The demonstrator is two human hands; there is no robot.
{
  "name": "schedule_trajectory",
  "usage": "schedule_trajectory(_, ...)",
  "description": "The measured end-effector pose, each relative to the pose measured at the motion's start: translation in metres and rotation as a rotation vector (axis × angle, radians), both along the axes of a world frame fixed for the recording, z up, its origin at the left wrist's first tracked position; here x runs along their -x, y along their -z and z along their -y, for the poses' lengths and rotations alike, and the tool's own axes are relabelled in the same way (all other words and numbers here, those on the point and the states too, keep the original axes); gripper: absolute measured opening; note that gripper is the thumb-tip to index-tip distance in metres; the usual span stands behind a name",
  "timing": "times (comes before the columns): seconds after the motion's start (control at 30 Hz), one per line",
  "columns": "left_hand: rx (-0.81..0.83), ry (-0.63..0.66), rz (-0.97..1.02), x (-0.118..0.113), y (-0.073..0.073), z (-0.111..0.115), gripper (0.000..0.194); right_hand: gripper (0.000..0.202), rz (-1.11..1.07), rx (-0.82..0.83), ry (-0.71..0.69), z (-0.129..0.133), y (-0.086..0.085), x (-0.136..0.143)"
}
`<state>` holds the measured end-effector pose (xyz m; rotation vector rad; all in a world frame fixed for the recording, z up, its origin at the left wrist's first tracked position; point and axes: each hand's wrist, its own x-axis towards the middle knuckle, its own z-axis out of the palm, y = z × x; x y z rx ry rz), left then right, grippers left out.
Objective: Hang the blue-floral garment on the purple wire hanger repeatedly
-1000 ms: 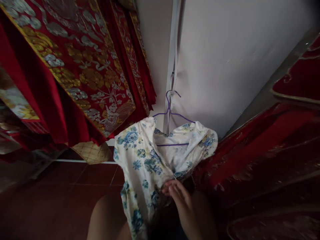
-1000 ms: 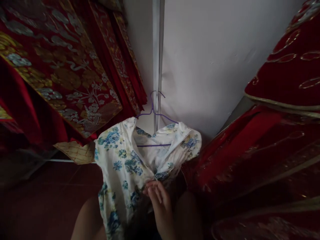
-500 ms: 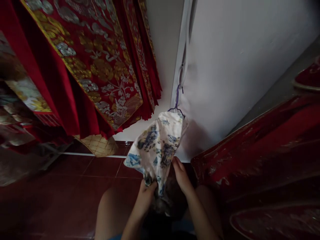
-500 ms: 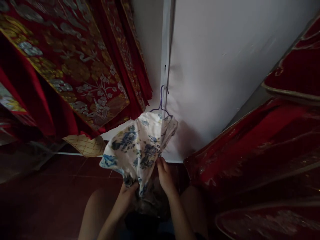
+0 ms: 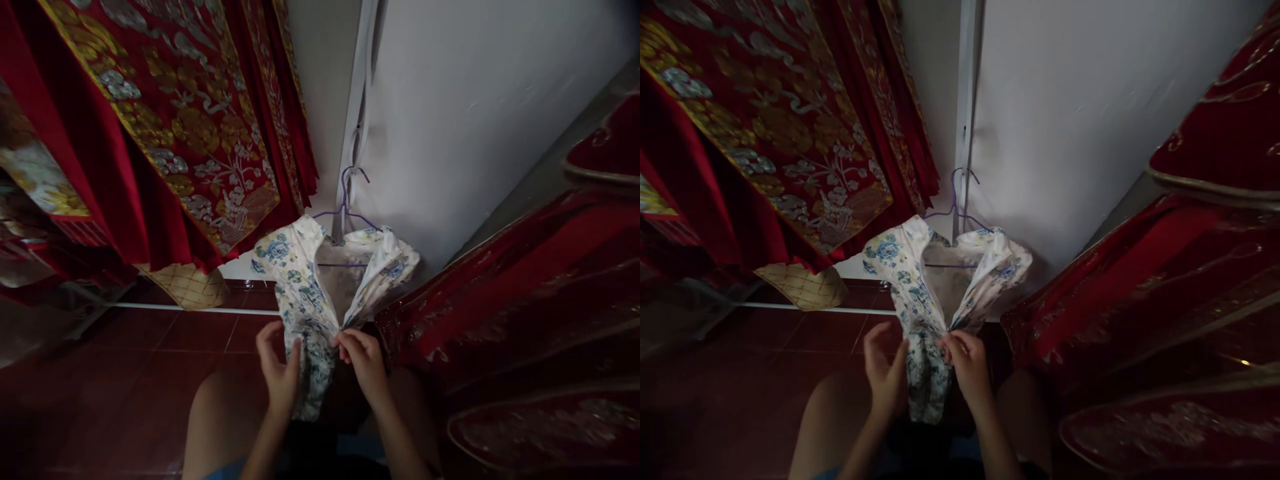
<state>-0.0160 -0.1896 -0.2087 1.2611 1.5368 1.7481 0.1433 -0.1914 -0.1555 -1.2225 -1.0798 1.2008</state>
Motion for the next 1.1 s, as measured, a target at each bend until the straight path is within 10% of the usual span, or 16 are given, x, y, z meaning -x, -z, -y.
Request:
schedule_trajectory(0.13, -0.041, 0.393, -0.119, -0.033, -0.016, -0.002, 0.025, 0.031, 0.012, -0.008, -0.115, -0.002, -0.008, 0.008)
schedule_trajectory(0.33, -0.036, 0.458, -0.187, -0.045, -0.025, -0.019, 0.012, 0.033, -0.048, 0.048, -0.119, -0.026, -0.024, 0.004)
schedule_trajectory(0.63, 0.037, 0.604, -0.440, -0.041, -0.021, -0.016, 0.016, 0.022, -0.107, -0.054, 0.057, -0.113, -0.117, -0.001)
schedule_trajectory(0.83, 0.114, 0.673, -0.528, -0.028, -0.015, -0.017, 0.014, 0.023, -0.100, -0.166, 0.041, -0.113, -0.118, 0.009)
schedule_trajectory(0.93, 0.053, 0.732, -0.526, -0.013, -0.040, -0.030, 0.010, 0.023, -0.051, -0.221, 0.018, -0.101, -0.106, 0.007)
schedule_trajectory(1.1, -0.293, 0.498, -0.467, -0.005, -0.124, -0.080, 0.034, 0.025, 0.036, -0.284, 0.000, -0.087, -0.104, -0.003)
